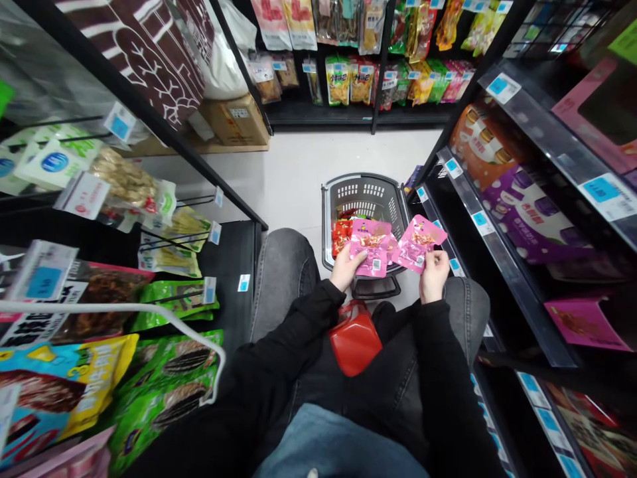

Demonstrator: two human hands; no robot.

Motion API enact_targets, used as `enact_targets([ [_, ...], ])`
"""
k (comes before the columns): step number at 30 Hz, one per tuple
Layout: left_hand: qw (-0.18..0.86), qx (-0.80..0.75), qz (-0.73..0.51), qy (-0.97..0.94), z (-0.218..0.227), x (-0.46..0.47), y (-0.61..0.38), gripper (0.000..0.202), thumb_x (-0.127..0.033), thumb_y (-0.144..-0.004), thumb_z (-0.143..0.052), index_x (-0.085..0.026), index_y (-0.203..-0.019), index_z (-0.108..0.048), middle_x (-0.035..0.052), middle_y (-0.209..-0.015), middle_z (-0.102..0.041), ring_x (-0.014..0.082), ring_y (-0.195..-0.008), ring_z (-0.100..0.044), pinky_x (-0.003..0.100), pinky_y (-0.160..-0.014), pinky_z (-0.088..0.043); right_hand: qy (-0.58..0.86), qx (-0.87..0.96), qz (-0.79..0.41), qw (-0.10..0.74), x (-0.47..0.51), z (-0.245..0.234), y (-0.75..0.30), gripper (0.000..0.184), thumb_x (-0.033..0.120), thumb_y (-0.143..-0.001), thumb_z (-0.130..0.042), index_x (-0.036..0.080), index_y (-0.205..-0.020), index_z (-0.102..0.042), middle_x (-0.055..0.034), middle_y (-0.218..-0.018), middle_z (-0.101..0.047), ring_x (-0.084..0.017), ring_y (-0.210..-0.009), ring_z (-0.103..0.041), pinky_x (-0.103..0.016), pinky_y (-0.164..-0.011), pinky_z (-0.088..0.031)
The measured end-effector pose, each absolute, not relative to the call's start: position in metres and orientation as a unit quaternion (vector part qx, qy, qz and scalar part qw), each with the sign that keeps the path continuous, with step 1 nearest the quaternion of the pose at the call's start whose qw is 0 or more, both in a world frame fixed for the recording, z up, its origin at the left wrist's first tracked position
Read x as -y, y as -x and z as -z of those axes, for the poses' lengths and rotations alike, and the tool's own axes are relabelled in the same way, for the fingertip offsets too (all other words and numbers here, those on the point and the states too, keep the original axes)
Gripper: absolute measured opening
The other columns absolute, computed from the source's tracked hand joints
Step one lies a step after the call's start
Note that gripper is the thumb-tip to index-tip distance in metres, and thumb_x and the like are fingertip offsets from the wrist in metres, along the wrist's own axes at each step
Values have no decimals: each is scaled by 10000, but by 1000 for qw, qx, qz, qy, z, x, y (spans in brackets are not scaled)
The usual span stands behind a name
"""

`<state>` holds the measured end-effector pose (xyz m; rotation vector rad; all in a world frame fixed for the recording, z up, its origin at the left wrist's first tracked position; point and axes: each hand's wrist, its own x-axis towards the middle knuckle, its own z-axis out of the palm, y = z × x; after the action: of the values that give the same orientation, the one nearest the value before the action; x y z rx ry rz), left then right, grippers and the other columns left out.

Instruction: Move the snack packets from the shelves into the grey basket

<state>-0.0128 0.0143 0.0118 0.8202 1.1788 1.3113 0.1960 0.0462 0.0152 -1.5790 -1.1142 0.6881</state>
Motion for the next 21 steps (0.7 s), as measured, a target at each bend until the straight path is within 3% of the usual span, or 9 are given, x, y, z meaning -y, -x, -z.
enact_targets([
  [5,606,-464,-560,-321,-12,-14,9,853,-582,-617,-756,-66,-1231,-468,212,-1313,-539,274,-1174,-559,411,-1086,-393,603,519,-371,478,-37,-19,-182,250,454,-747,-536,226,-732,-434,31,-693,-447,-142,-661,-438,-273,-670,-400],
  [10,564,-511,-547,-349,-7,-13,9,587,-450,-651,-725,-122,-1067,-474,125,-1101,-617,225,-1015,-604,388,-979,-463,533,552,-451,456,-25,-19,-150,249,463,-778,-539,233,-751,-448,26,-702,-464,-148,-664,-458,-274,-656,-420],
  [13,539,-551,-532,-351,-3,-13,12,544,-376,-669,-696,-121,-1091,-465,127,-1111,-609,220,-1000,-603,388,-957,-468,527,550,-479,436,-25,-14,-145,268,494,-805,-499,236,-748,-458,17,-711,-503,-155,-681,-493,-292,-690,-458],
  [15,533,-557,-514,-375,-3,-13,13,558,-379,-671,-699,-102,-1107,-489,145,-1127,-614,239,-1013,-604,404,-973,-457,544,533,-486,428,-26,-10,-148,297,506,-762,-567,223,-838,-519,-4,-796,-575,-164,-735,-539,-308,-720,-482],
  [18,527,-566,-470,-426,-5,-10,11,544,-373,-651,-734,-90,-1069,-531,153,-1113,-636,267,-1016,-613,432,-987,-448,576,519,-491,398,-29,-2,-158,517,459,-618,-732,188,-1031,-575,-48,-957,-646,-195,-837,-587,-338,-760,-504],
  [21,579,-554,-430,-415,-7,-7,5,637,-350,-576,-811,-88,-1088,-537,158,-1133,-641,273,-1018,-627,447,-985,-459,594,509,-502,369,-34,3,-171,544,429,-580,-756,164,-1033,-614,-69,-978,-672,-210,-845,-600,-370,-774,-519],
])
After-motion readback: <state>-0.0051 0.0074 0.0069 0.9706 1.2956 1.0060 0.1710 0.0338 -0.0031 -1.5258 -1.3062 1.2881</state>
